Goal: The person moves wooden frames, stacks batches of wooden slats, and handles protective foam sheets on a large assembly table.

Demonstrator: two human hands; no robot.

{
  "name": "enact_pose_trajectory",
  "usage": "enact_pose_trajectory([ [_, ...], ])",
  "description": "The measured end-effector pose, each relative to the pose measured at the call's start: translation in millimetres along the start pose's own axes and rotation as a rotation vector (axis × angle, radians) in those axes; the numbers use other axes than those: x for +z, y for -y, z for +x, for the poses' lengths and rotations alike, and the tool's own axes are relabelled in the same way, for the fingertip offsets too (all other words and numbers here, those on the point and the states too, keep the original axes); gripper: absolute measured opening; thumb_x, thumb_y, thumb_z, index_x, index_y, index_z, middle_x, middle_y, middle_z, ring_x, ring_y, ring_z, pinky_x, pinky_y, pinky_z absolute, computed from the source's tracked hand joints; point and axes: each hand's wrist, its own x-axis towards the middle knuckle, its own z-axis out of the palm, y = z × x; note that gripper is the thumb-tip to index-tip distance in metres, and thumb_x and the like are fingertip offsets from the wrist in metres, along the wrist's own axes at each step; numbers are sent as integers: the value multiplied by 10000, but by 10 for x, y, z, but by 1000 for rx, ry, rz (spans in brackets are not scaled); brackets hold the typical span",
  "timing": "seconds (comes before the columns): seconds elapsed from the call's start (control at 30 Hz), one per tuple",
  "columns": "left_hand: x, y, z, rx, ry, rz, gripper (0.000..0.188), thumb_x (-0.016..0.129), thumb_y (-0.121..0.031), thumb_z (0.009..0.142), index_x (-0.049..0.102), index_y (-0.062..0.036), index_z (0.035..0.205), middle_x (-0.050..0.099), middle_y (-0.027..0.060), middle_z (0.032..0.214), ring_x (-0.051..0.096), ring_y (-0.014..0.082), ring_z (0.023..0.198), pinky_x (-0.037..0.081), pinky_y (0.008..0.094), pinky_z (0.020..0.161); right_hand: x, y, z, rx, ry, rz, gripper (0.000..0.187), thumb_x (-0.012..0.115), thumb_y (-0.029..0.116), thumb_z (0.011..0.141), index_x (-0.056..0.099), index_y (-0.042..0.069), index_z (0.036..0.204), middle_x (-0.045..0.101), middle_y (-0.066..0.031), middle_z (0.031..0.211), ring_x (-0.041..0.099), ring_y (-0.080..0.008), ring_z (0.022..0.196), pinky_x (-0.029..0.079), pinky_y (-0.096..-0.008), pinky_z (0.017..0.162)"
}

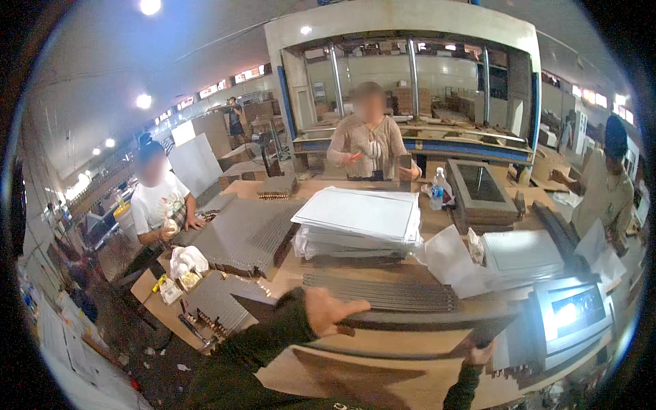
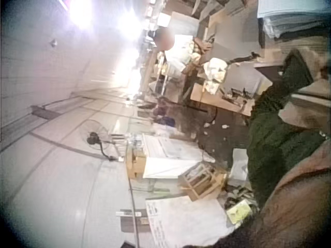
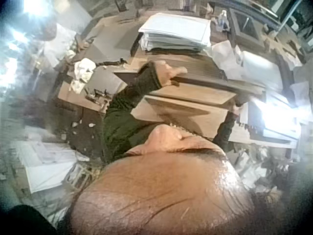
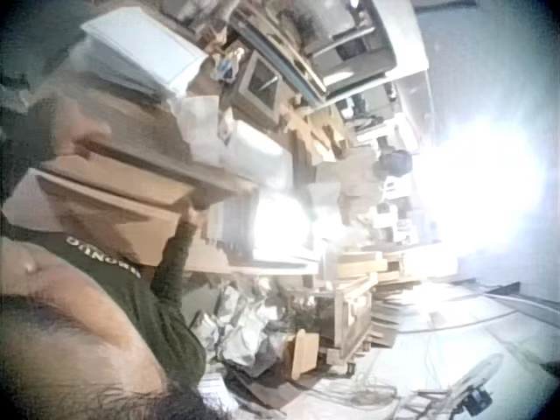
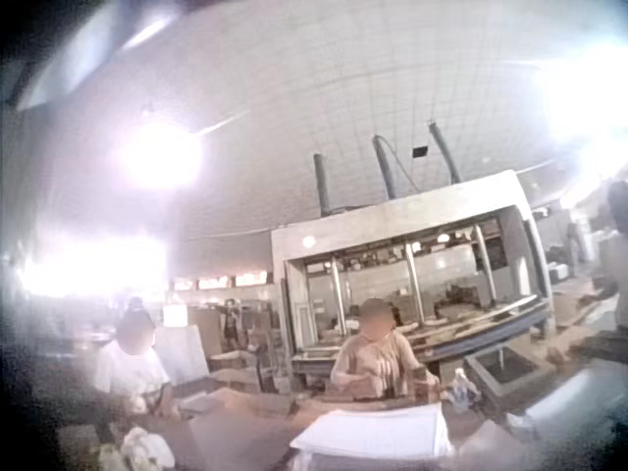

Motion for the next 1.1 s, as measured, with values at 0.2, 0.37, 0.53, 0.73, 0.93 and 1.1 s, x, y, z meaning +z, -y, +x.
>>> enact_pose_trajectory([
  [0.2, -991, -14, -52, 48, -331, 12, 562, 594, -500, 725, 519, -103, 1115, 602, 62, 628, 551, 259, 494, 429, 330, 502, -218, 1064, 451, -122, -25, 154, 756, 709, 341, 717, 318, 13, 1274, 515, -131, 1057, 543, -209, 786, 455, -323, 669],
  [0.37, 119, -17, 123, -58, -86, 101, 348, 628, -378, 706, 544, -124, 928, 610, 54, 677, 566, 233, 499, 429, 334, 473, -323, -45, -75, 187, 279, -211, 734, 694, 159, 673, 307, 30, 1283, 443, -131, 1187, 471, -256, 989, 422, -351, 811],
  [0.53, 520, 22, 173, -187, 137, -7, 317, 640, -313, 682, 476, -108, 861, 538, 97, 525, 568, 298, 540, 411, 375, 575, -86, 271, -794, 334, 22, 120, 890, 723, 177, 645, 198, 70, 1355, 283, -154, 1356, 297, -315, 1242, 265, -453, 989],
  [0.73, 487, -86, 291, -50, -54, 10, 346, 671, -285, 653, 493, -112, 895, 514, 87, 486, 549, 285, 490, 410, 347, 547, -289, -420, -479, 205, 198, 38, 715, 658, 15, 693, 272, 80, 1291, 357, -126, 1275, 451, -283, 1100, 455, -374, 821],
  [0.93, -250, 82, -81, -28, -311, 96, 487, 608, -568, 691, 562, -124, 885, 605, 21, 645, 484, 198, 421, 357, 311, 466, 331, 1128, 96, -107, 110, 264, 625, 741, 17, 621, 396, 10, 1142, 545, -95, 1000, 557, -219, 903, 499, -322, 737],
  [1.1, -726, -276, 275, -31, -370, 68, 489, 665, -545, 619, 579, -125, 856, 625, 20, 749, 517, 213, 482, 372, 302, 528, -113, 1431, 267, -150, 26, -15, 646, 793, 170, 595, 429, 24, 1108, 543, -97, 1004, 545, -207, 896, 463, -322, 781],
])
